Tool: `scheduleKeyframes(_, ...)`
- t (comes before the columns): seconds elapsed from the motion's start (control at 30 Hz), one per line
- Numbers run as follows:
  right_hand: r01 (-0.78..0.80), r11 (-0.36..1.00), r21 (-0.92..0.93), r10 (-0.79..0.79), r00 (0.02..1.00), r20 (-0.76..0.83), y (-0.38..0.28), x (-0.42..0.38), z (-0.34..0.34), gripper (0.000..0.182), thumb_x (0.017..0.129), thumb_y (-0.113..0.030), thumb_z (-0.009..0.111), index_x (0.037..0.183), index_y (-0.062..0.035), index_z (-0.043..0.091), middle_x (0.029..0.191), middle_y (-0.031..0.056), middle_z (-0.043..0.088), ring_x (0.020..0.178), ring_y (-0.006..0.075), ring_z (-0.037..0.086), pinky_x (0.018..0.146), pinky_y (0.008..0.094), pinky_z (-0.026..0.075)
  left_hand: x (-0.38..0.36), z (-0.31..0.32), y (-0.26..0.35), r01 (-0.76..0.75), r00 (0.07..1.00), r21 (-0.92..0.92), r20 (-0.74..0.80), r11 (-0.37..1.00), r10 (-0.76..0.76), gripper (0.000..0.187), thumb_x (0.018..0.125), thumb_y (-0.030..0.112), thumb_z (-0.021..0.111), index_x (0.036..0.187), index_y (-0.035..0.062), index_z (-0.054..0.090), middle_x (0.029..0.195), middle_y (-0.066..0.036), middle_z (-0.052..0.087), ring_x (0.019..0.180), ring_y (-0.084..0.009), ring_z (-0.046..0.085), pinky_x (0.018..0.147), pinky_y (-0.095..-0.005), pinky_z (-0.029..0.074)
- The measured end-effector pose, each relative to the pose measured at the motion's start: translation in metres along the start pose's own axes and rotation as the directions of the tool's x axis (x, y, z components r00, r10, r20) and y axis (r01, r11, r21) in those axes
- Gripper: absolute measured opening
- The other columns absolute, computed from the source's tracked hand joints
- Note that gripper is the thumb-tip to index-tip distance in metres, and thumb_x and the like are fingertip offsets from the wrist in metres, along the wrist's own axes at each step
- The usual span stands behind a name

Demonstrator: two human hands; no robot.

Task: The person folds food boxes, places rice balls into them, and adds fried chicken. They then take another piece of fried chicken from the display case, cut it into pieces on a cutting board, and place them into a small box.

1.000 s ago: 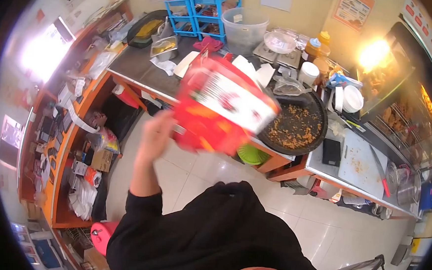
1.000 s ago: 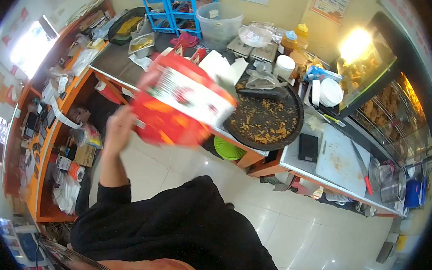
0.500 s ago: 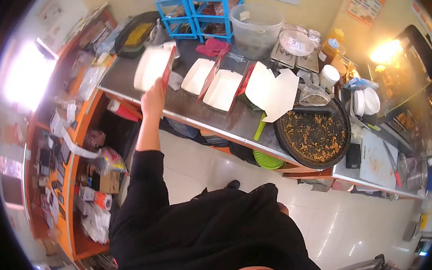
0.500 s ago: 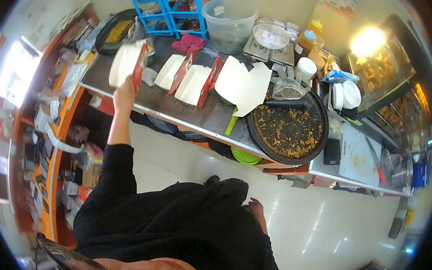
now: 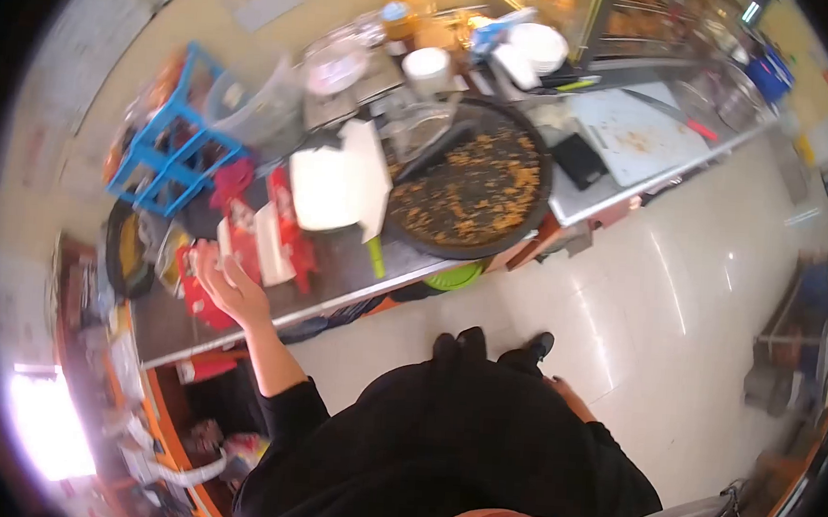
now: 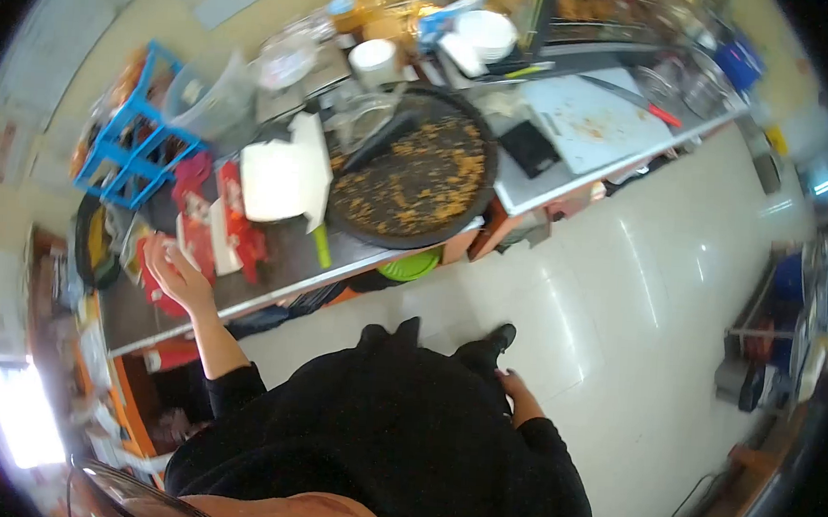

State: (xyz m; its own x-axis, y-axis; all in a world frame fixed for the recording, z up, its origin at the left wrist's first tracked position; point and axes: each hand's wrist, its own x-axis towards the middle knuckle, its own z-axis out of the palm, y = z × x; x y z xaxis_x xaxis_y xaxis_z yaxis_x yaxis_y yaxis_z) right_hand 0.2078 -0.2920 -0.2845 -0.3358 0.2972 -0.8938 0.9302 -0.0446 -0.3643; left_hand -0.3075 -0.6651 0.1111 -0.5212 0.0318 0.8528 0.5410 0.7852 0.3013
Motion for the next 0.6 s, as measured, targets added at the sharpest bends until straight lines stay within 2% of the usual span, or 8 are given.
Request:
scheduleKeyframes(0.03,-0.112,0.942,0.316,0.05,0.978,0.2,-0.024,-0.026,0.001,0.075,0.088,-0.063,0.052,0.129,0.0001,0.054,0.117,0.0167,0.064,0.109,0.0309,0.06,0.098,0.0376,0.044,-0.004,0.019,0.039,-0.057,0.998,-0.116,-0.004,0.992,0.057,0.021,0.091,0.011,0.057,0.105,-0.0041,0.063,0.119,-0.021,0.06,0.114,-0.0362,0.055,0.098,-0.0441,0.041)
scheduleKeyframes(0.1,0.214,0.888,0.406,-0.277,0.956,0.102,-0.101,-0.154,-0.045,0.071,0.089,-0.059,0.055,0.131,-0.0019,0.053,0.118,0.014,0.064,0.104,0.0288,0.062,0.095,0.0409,0.045,-0.024,0.065,0.114,-0.155,0.981,-0.296,0.068,0.942,0.183,0.012,0.086,0.007,0.061,0.076,0.0009,0.06,0.109,-0.018,0.064,0.106,-0.0334,0.059,0.093,-0.0418,0.045)
scheduleKeyframes(0.13,0.096,0.872,0.481,-0.202,0.964,0.175,-0.075,-0.103,-0.051,0.07,0.089,-0.058,0.055,0.131,-0.0023,0.053,0.118,0.014,0.063,0.102,0.0285,0.062,0.095,0.0421,0.046,-0.032,0.084,0.154,-0.114,0.961,-0.445,0.178,0.888,0.213,0.016,0.083,0.008,0.062,0.069,0.0024,0.057,0.105,-0.017,0.065,0.105,-0.0331,0.059,0.09,-0.0421,0.047)
scheduleKeyframes(0.17,-0.026,0.838,0.545,-0.138,0.957,0.257,-0.059,-0.079,-0.063,0.07,0.088,-0.058,0.056,0.131,-0.0026,0.053,0.119,0.0141,0.063,0.101,0.0283,0.063,0.094,0.0432,0.046,-0.033,0.1,0.202,-0.114,0.921,-0.604,0.234,0.789,0.311,0.018,0.083,0.008,0.062,0.067,0.0027,0.056,0.103,-0.016,0.065,0.102,-0.0331,0.06,0.087,-0.0429,0.047)
scheduleKeyframes(0.3,0.354,0.546,0.759,-0.57,0.822,0.027,-0.123,-0.157,-0.213,0.048,0.092,-0.021,0.061,0.137,-0.0088,0.05,0.105,0.0081,0.065,0.094,0.0169,0.062,0.087,0.0302,0.049,-0.068,0.156,0.372,0.139,0.72,-0.812,0.476,0.567,0.505,0.004,0.083,-0.001,0.058,0.081,0.0026,0.059,0.109,-0.016,0.063,0.101,-0.0329,0.06,0.084,-0.0394,0.048)
scheduleKeyframes(0.43,0.624,0.565,0.54,-0.778,0.622,0.095,-0.152,-0.23,-0.341,0.056,0.083,0.001,0.058,0.137,-0.009,0.051,0.092,0.0046,0.066,0.085,0.0112,0.061,0.079,0.0272,0.049,-0.097,0.199,0.535,0.03,0.54,-0.914,0.355,0.404,0.763,0.028,0.084,-0.002,0.061,0.11,0.0066,0.059,0.117,-0.013,0.061,0.105,-0.0324,0.059,0.089,-0.0374,0.048)
scheduleKeyframes(0.57,0.849,0.505,0.155,-0.862,0.488,0.136,-0.131,-0.21,-0.44,0.049,0.081,0.006,0.052,0.128,-0.0102,0.06,0.095,0.0036,0.069,0.075,0.007,0.058,0.065,0.022,0.048,-0.113,0.229,0.648,0.075,0.399,-0.946,0.317,0.314,0.861,0.03,0.087,0.007,0.063,0.117,0.0078,0.058,0.119,-0.01,0.06,0.106,-0.0313,0.058,0.089,-0.0373,0.048)
scheduleKeyframes(0.6,0.878,0.463,0.124,-0.886,0.46,0.054,-0.134,-0.229,-0.471,0.045,0.078,0.009,0.051,0.117,-0.0065,0.065,0.101,0.0076,0.07,0.083,0.0127,0.064,0.073,0.0271,0.051,-0.115,0.238,0.667,0.038,0.388,-0.947,0.309,0.32,0.868,0.03,0.087,0.007,0.062,0.117,0.0075,0.059,0.118,-0.01,0.061,0.106,-0.0306,0.058,0.089,-0.0364,0.048)
